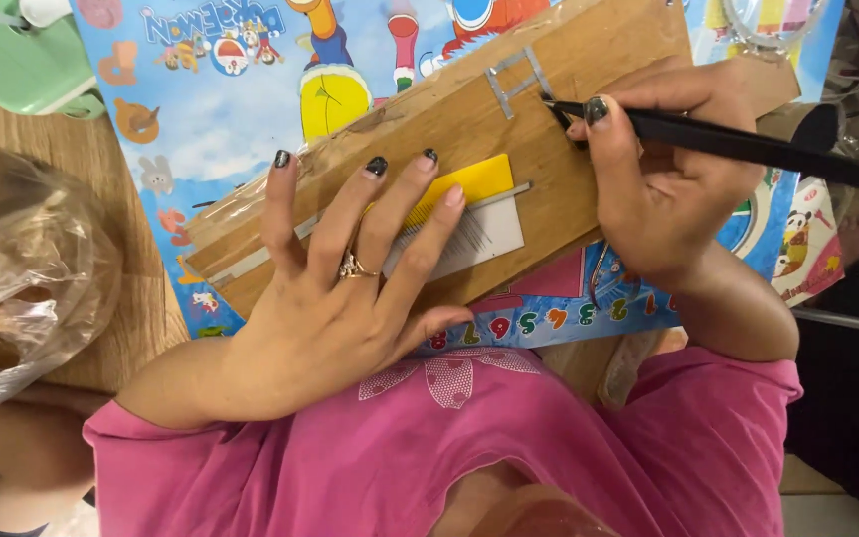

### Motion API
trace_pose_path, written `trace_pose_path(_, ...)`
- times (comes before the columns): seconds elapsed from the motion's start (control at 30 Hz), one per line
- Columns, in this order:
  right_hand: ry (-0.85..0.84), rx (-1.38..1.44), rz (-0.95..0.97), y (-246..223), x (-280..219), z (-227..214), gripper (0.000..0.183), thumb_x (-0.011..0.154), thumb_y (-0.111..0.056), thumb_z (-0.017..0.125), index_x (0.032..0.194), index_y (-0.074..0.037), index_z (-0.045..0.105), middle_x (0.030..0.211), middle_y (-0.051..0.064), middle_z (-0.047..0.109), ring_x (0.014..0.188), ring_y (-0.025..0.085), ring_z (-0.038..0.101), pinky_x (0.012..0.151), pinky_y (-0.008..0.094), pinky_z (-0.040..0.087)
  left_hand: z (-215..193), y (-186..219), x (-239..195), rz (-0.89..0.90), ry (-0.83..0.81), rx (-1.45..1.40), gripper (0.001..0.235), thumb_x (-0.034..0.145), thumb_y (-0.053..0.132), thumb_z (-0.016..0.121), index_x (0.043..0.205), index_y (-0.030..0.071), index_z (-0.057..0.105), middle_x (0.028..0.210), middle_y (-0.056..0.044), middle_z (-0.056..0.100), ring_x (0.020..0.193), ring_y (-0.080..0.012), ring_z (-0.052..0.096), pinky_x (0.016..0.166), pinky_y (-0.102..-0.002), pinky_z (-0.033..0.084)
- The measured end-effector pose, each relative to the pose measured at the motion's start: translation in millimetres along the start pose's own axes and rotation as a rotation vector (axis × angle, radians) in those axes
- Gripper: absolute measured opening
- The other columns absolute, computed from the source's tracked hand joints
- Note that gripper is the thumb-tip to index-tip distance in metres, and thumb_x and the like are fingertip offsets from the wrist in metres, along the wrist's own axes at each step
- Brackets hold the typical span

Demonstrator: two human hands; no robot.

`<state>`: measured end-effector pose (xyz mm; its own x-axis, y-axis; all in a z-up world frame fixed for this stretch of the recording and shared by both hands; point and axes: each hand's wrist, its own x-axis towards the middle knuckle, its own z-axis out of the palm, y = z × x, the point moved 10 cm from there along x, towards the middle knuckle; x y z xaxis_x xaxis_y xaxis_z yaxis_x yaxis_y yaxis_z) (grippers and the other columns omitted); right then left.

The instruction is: The person uses tweezers to pick up individual dark fibers and arrange them in a row on a white adhesive strip. They repeatedly place the fibers and use the tweezers to press down and align them on the strip.

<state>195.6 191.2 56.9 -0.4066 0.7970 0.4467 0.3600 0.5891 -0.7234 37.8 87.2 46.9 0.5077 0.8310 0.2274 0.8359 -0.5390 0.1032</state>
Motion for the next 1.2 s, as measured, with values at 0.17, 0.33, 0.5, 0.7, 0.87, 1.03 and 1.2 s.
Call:
trace_pose_path(0.17, 0.009, -0.029, -0.012, -3.4, 0.2, 2.5, 0.009, 0.109, 0.015, 0.059, 0.103, 0.015, 0.052, 0.092, 0.027, 0.058, 0.082, 0.038, 0.065, 0.080, 0.046, 0.052, 3.8, 0.1, -2.4, -0.009, -0.017, 0.038, 0.079, 0.114, 0.081, 0.049, 0.156, 0.015, 0.055, 0.154, -0.013, 0.057, 0.135, -0.0323, 0.045, 0.109, -0.067, 0.033)
trace_pose_path(0.33, -0.001, -0.054, 0.017, -3.1, 0.3, 1.7, 0.010, 0.111, 0.012, 0.059, 0.104, 0.015, 0.053, 0.093, 0.027, 0.058, 0.083, 0.037, 0.064, 0.081, 0.046, 0.050, 5.1, 0.8, -3.5, -0.003, -0.017, 0.046, 0.078, 0.115, 0.081, 0.049, 0.156, 0.015, 0.055, 0.154, -0.012, 0.056, 0.135, -0.0312, 0.045, 0.107, -0.067, 0.035)
trace_pose_path(0.5, -0.031, -0.093, 0.012, -4.4, -0.1, 1.2, 0.012, 0.112, 0.013, 0.060, 0.101, 0.015, 0.054, 0.092, 0.026, 0.058, 0.083, 0.037, 0.063, 0.083, 0.048, 0.049, 3.9, 0.5, -4.0, -0.004, 0.005, 0.031, 0.079, 0.115, 0.081, 0.051, 0.156, 0.014, 0.056, 0.154, -0.012, 0.058, 0.136, -0.0322, 0.044, 0.109, -0.067, 0.032)
trace_pose_path(0.7, -0.053, -0.089, 0.039, -3.4, -3.6, -5.1, 0.013, 0.112, 0.014, 0.061, 0.102, 0.013, 0.053, 0.090, 0.024, 0.059, 0.083, 0.034, 0.063, 0.081, 0.044, 0.047, 2.8, 0.1, -2.9, -0.006, 0.010, 0.020, 0.076, 0.115, 0.077, 0.050, 0.156, 0.014, 0.056, 0.154, -0.013, 0.056, 0.135, -0.0324, 0.044, 0.109, -0.067, 0.034)
trace_pose_path(0.87, -0.072, -0.047, 0.077, 2.0, -10.0, -10.6, 0.013, 0.113, 0.016, 0.062, 0.104, 0.014, 0.052, 0.093, 0.026, 0.058, 0.083, 0.034, 0.062, 0.080, 0.042, 0.046, 3.4, 0.7, -3.8, -0.006, -0.002, 0.031, 0.082, 0.113, 0.083, 0.058, 0.157, 0.014, 0.056, 0.155, -0.014, 0.057, 0.136, -0.0330, 0.044, 0.110, -0.067, 0.032)
trace_pose_path(1.03, -0.083, -0.086, 0.088, -3.8, -14.2, -20.7, 0.015, 0.113, 0.018, 0.063, 0.103, 0.014, 0.052, 0.090, 0.027, 0.060, 0.084, 0.036, 0.064, 0.080, 0.042, 0.047, 2.6, 0.6, -3.1, -0.008, 0.003, 0.019, 0.082, 0.113, 0.082, 0.059, 0.157, 0.013, 0.056, 0.155, -0.015, 0.057, 0.136, -0.0335, 0.046, 0.110, -0.068, 0.032)
trace_pose_path(1.2, -0.025, -0.066, 0.081, -8.8, -21.1, -35.0, 0.012, 0.112, 0.012, 0.060, 0.103, 0.015, 0.053, 0.088, 0.027, 0.058, 0.079, 0.036, 0.064, 0.079, 0.044, 0.049, 1.8, 0.1, -2.3, -0.009, 0.003, -0.005, 0.077, 0.115, 0.076, 0.057, 0.156, 0.011, 0.056, 0.154, -0.016, 0.058, 0.135, -0.0344, 0.047, 0.110, -0.068, 0.031)
